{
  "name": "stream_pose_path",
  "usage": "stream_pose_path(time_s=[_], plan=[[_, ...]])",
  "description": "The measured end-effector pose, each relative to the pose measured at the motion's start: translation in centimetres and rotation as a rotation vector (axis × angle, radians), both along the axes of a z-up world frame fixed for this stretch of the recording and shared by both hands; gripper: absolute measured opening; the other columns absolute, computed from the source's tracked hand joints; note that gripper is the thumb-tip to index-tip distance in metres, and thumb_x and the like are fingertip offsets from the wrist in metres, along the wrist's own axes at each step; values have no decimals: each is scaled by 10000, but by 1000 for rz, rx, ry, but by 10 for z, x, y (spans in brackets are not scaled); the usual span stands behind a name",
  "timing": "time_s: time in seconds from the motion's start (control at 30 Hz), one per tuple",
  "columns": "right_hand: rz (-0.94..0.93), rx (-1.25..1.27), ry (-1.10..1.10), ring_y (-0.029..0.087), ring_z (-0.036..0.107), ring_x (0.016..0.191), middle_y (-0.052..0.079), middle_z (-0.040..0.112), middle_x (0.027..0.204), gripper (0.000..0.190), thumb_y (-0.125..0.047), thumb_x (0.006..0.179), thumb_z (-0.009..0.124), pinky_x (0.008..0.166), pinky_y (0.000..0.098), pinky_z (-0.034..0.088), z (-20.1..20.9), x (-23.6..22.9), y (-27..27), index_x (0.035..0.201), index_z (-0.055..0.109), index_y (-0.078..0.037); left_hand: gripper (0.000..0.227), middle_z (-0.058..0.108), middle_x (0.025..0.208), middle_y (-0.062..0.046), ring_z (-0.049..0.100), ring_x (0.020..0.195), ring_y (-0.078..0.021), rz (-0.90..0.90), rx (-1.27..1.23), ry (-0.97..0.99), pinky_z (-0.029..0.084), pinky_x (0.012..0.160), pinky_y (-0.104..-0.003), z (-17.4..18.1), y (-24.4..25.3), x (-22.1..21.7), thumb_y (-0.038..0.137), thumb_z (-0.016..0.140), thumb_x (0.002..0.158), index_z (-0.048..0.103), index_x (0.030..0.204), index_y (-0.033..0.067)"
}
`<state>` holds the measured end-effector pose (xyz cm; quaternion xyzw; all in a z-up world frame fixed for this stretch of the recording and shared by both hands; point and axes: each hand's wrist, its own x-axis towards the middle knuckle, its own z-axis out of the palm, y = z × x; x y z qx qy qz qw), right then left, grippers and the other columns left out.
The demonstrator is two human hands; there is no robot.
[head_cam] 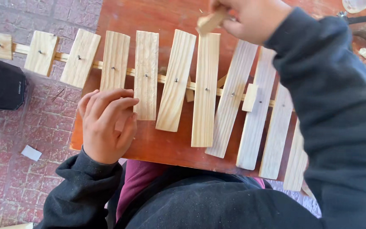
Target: The person assembles a wooden xylophone by placing wooden bars onto a frame and securing them with nails. They use a hammer to drive nails into the bars and pliers to trim the nail ends. The person adjusts the bars and tests their movement during assembly.
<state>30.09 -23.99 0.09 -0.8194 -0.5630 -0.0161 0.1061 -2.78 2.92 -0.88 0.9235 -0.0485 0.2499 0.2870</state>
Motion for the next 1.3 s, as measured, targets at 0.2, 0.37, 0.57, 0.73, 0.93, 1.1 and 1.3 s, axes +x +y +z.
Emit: stream_pose_path(time_s=[0.2, 0.37, 0.57, 0.73, 0.93, 1.1, 1.3], plan=[[44, -94, 375, 205, 630, 887, 50, 687, 1069, 318, 2, 895, 637, 848, 359, 505, 73, -75, -33, 1197, 660, -94, 306, 663, 1307, -130, 627, 1206, -320, -216, -61, 64, 400, 1056, -462, 30, -26, 25, 145, 607, 986, 622, 1275, 44], [152, -74, 373, 271, 634, 875, 44, 671, 1012, 345, -51, 848, 636, 842, 428, 494, 92, -125, -20, 1181, 648, -143, 631, 636, 1331, -150, 668, 1086, -259, -455, -148, 303, 510, 925, -450, 54, -70, 62, 372, 639, 997, 412, 1467, 17], [50, -160, 340, 332, 635, 825, 94, 629, 930, 371, -65, 755, 639, 736, 469, 467, 97, -127, -30, 1116, 568, -111, 183, 658, 863, -124, 625, 680, -412, -390, 69, 331, 436, 555, -546, 42, -98, 83, 251, 592, 1023, 550, 1055, 76], [-110, -201, 241, 250, 691, 731, 70, 720, 998, 311, -230, 983, 637, 778, 442, 530, 96, -96, -63, 1271, 596, -118, 212, 726, 932, -158, 652, 726, -422, -323, 90, 211, 465, 608, -526, 37, -90, 86, 209, 529, 1068, 628, 1121, 29], [-144, -181, 229, 246, 623, 888, 71, 668, 1002, 114, -127, 959, 684, 816, 380, 462, 54, -35, -103, 1062, 676, -78, 260, 665, 1136, -127, 614, 1016, -354, -426, 101, 164, 438, 868, -448, 31, -82, 87, 274, 602, 1030, 585, 1124, 32], [-170, -169, 317, 222, 592, 867, 57, 657, 1025, 205, -67, 918, 589, 785, 368, 456, 37, -30, -93, 1108, 668, -77, 481, 540, 1517, -86, 519, 1362, -315, -544, 202, 170, 345, 1080, -495, 15, -96, 94, 500, 719, 902, 601, 1100, 77], [-204, -32, 430, 193, 520, 807, 72, 561, 1039, 302, 6, 857, 585, 728, 345, 450, 32, -44, -83, 1150, 547, -54, 780, 493, 1581, -22, 449, 1470, -280, -535, 294, 124, 237, 1197, -595, -15, -118, 95, 539, 887, 696, 562, 1249, 96]])
